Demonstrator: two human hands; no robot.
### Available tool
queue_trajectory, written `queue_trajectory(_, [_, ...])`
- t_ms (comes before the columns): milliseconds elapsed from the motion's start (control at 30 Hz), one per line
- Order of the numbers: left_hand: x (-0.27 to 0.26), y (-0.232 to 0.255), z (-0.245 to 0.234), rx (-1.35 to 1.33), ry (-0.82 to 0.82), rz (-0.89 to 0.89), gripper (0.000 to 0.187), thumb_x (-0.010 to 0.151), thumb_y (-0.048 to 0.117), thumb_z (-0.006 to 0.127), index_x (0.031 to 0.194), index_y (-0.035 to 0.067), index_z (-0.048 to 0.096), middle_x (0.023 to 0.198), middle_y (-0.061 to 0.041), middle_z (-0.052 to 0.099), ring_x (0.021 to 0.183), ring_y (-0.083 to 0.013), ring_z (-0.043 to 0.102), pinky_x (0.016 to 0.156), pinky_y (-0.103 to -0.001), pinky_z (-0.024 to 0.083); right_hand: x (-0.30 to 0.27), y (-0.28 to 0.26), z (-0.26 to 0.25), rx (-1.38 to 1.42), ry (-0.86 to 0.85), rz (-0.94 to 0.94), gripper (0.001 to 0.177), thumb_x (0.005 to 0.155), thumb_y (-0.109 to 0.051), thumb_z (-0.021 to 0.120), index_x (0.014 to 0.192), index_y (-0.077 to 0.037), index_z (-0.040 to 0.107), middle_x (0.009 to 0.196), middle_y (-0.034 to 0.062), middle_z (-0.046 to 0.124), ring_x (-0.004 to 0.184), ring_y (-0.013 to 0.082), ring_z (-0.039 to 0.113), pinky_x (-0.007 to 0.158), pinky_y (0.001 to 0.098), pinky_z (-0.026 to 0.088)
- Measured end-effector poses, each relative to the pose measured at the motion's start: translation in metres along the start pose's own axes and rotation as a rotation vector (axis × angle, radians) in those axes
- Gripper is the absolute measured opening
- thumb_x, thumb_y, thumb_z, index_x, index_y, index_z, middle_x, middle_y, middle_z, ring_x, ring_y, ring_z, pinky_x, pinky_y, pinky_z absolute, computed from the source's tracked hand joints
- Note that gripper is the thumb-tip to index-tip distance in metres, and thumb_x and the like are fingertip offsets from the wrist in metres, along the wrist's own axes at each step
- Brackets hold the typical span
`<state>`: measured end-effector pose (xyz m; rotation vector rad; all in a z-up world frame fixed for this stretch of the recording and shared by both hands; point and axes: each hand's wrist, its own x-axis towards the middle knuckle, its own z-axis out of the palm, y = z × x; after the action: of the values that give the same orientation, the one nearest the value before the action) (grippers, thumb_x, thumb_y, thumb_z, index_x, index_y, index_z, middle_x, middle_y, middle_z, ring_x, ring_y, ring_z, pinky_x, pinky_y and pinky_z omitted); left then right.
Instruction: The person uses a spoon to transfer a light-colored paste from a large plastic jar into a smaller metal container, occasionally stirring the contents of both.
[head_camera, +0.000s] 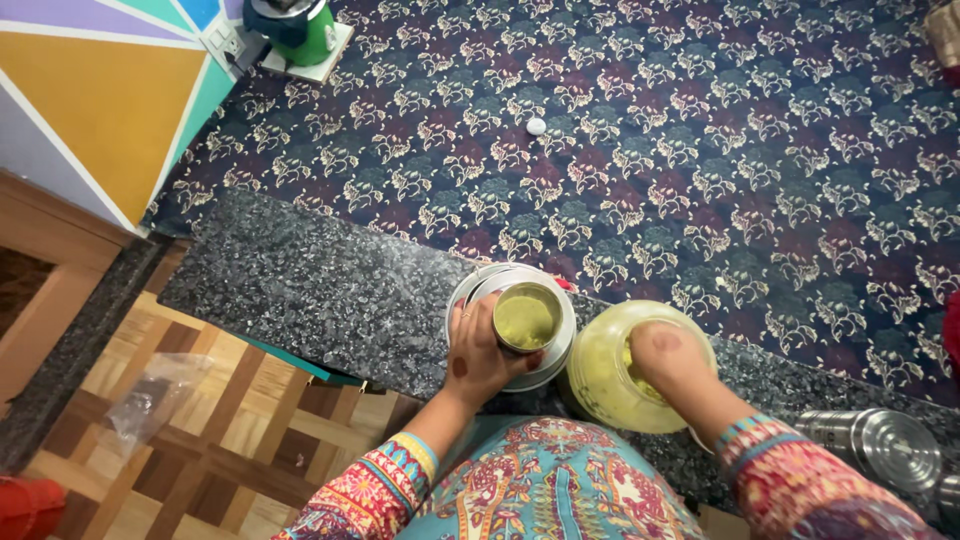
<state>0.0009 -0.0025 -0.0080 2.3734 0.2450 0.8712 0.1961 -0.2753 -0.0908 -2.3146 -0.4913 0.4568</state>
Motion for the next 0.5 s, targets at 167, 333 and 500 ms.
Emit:
queue_trajectory(167, [0.000,0.001,0.000,-0.001,0.003,-0.011,0.092,0.068,0.058,0.086,0.131,0.003,0.049,0.123,-0.014,0.064,0.117,-0.0363,0.060,0.112,-0.057,0.033,0.043,0.074,0.050,-0.064,0.026,-0.184,0.026,0.094,-0.019,0.050,0.075,-0.008,0.063,0.069,0.0106,0.061,0.064,0.0258,0.057,0.059,0.0422,0.045])
queue_trajectory(333, [-0.002,-0.001,0.003,0.001,0.037,0.028,0.094,0.071,0.059,0.085,0.134,0.001,0.047,0.126,-0.015,0.063,0.117,-0.0367,0.060,0.113,-0.058,0.032,0.045,0.084,0.057,0.337,-0.047,-0.016,0.021,0.093,-0.014,0.047,0.081,-0.010,0.064,0.071,0.0068,0.061,0.066,0.0205,0.059,0.059,0.0373,0.048])
queue_trajectory(500, [-0.002,-0.002,0.005,0.005,0.016,0.004,0.092,0.070,0.059,0.085,0.134,0.003,0.049,0.125,-0.013,0.065,0.118,-0.0356,0.061,0.114,-0.058,0.032,0.044,0.080,0.056,0.183,-0.071,-0.013,0.020,0.093,-0.015,0.049,0.083,-0.010,0.065,0.074,0.0074,0.062,0.069,0.0213,0.061,0.062,0.0378,0.049])
